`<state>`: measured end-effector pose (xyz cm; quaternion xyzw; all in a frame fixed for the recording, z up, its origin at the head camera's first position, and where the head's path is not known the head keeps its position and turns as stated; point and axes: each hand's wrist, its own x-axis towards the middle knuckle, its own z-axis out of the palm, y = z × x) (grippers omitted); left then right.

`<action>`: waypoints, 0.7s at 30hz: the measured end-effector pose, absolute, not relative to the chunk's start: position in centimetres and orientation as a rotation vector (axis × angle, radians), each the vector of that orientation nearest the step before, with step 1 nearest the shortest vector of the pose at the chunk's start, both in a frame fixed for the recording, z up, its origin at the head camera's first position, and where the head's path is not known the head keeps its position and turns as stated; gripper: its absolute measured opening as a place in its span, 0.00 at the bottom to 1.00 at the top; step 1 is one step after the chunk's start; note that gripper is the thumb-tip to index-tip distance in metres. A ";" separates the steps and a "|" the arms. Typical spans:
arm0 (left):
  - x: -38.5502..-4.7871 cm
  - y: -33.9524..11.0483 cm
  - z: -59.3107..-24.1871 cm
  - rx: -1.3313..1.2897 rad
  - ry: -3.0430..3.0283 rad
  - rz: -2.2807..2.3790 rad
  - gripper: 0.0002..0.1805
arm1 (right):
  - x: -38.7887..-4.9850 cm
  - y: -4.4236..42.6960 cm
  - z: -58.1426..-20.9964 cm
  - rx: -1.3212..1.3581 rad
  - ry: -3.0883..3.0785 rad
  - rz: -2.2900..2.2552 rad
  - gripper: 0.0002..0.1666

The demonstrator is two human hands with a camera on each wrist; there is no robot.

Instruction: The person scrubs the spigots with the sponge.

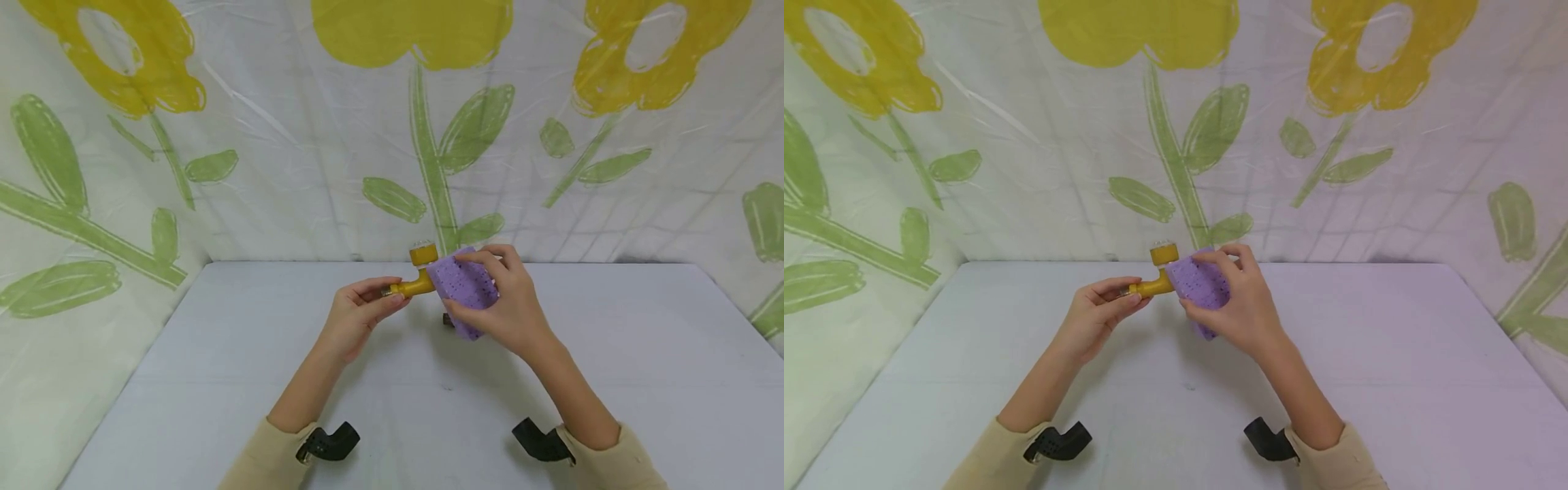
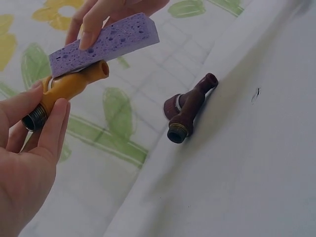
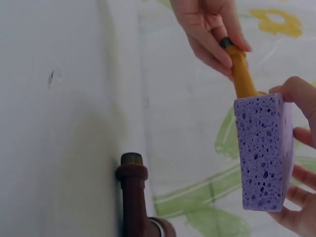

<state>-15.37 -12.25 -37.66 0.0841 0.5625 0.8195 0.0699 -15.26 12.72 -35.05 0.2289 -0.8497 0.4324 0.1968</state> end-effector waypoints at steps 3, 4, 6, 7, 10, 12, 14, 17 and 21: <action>-15.3 -12.2 -37.6 0.244 1.670 2.482 0.17 | -15.0 12.1 -35.3 0.600 -2.390 1.218 0.35; -15.3 -12.1 -37.7 0.240 1.660 2.489 0.16 | -14.9 11.9 -35.4 0.598 -2.396 1.207 0.35; -15.3 -12.0 -37.7 0.231 1.646 2.502 0.15 | -14.7 11.4 -35.5 0.601 -2.404 1.181 0.35; -15.3 -12.0 -37.8 0.227 1.638 2.507 0.15 | -14.6 11.2 -35.6 0.607 -2.406 1.163 0.36; -15.3 -12.0 -37.9 0.237 1.627 2.509 0.16 | -14.5 11.1 -35.6 0.612 -2.406 1.114 0.36; -15.3 -12.0 -38.0 0.243 1.620 2.506 0.17 | -14.6 11.2 -35.5 0.603 -2.395 1.097 0.36; -15.4 -12.0 -38.0 0.245 1.615 2.504 0.17 | -14.6 11.4 -35.4 0.592 -2.387 1.096 0.36; -15.5 -12.2 -38.2 0.234 1.605 2.498 0.17 | -14.6 11.3 -35.5 0.580 -2.381 1.109 0.35; -15.7 -12.6 -38.5 0.259 1.582 2.479 0.18 | -14.5 11.1 -35.7 0.587 -2.384 1.095 0.35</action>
